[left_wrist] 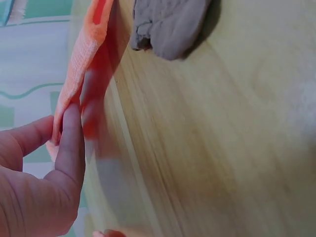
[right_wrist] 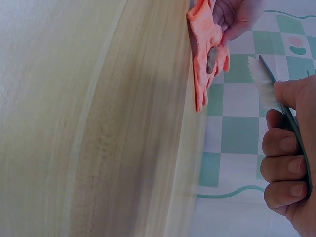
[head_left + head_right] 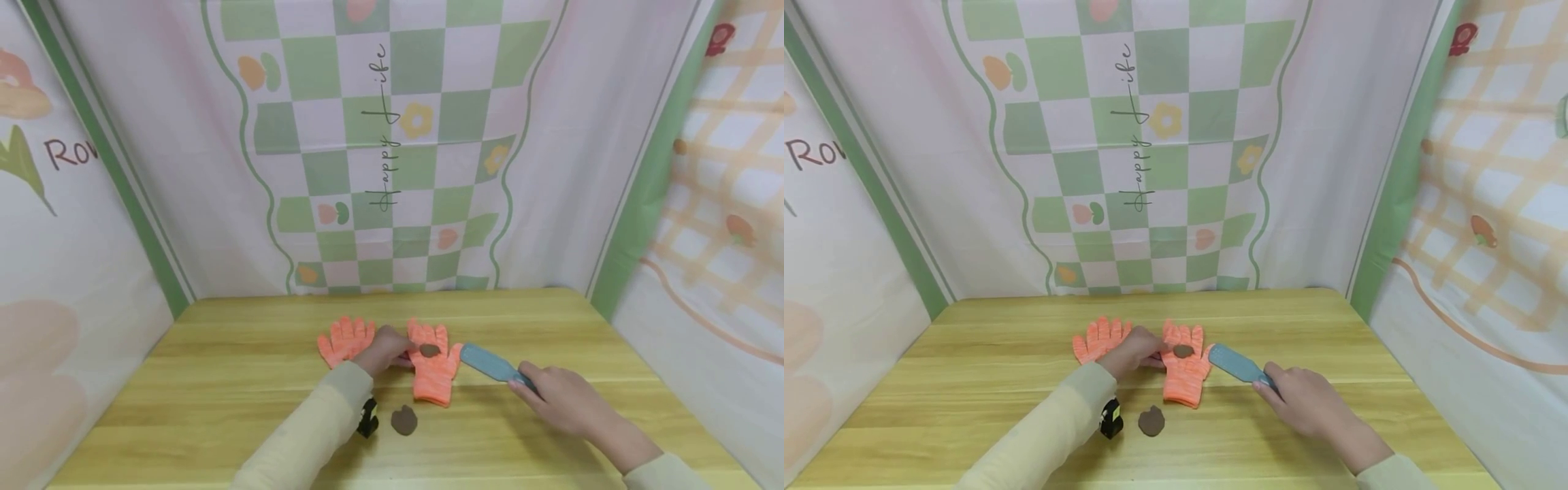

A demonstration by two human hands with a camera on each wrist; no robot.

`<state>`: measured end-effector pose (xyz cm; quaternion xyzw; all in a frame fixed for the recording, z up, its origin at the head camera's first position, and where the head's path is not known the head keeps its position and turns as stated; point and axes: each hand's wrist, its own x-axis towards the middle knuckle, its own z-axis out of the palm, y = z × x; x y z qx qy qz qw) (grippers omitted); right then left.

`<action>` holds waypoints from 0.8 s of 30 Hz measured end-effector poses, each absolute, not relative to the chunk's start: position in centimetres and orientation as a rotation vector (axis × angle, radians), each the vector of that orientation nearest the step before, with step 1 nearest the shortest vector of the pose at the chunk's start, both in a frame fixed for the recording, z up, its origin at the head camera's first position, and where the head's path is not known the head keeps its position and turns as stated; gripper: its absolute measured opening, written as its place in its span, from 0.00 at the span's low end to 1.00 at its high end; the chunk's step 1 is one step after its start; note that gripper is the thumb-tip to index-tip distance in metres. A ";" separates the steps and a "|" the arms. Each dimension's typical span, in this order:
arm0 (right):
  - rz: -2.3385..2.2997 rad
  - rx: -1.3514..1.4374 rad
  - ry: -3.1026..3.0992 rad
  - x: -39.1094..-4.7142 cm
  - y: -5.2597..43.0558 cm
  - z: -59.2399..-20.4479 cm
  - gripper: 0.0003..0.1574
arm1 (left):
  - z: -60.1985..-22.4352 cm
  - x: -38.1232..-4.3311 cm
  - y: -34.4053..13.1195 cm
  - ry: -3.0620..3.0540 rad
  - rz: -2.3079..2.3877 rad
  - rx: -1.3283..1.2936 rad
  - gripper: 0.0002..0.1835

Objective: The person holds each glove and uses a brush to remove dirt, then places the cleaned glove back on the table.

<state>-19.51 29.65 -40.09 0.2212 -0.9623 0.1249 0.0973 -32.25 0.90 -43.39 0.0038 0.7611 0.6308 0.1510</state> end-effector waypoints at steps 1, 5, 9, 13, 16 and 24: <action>0.369 0.656 -2.845 -19.5 29.6 -40.1 0.14 | -43.4 -32.4 1.1 2.151 1.817 -0.016 0.02; 0.358 0.654 -2.838 -19.5 29.6 -40.0 0.14 | -43.5 -32.7 1.4 2.064 1.823 -0.075 0.01; 0.357 0.649 -2.850 -19.6 29.6 -40.0 0.14 | -43.6 -32.6 1.3 1.975 1.831 -0.094 0.03; 0.369 0.646 -2.870 -19.6 29.6 -39.9 0.14 | -43.6 -32.5 1.2 1.939 1.823 -0.109 0.03; 0.374 0.641 -2.883 -19.6 29.6 -39.8 0.14 | -43.7 -32.5 1.2 1.928 1.818 -0.124 0.04; 0.356 0.641 -2.866 -19.5 29.7 -39.8 0.14 | -43.8 -32.2 1.4 1.908 1.800 -0.132 0.04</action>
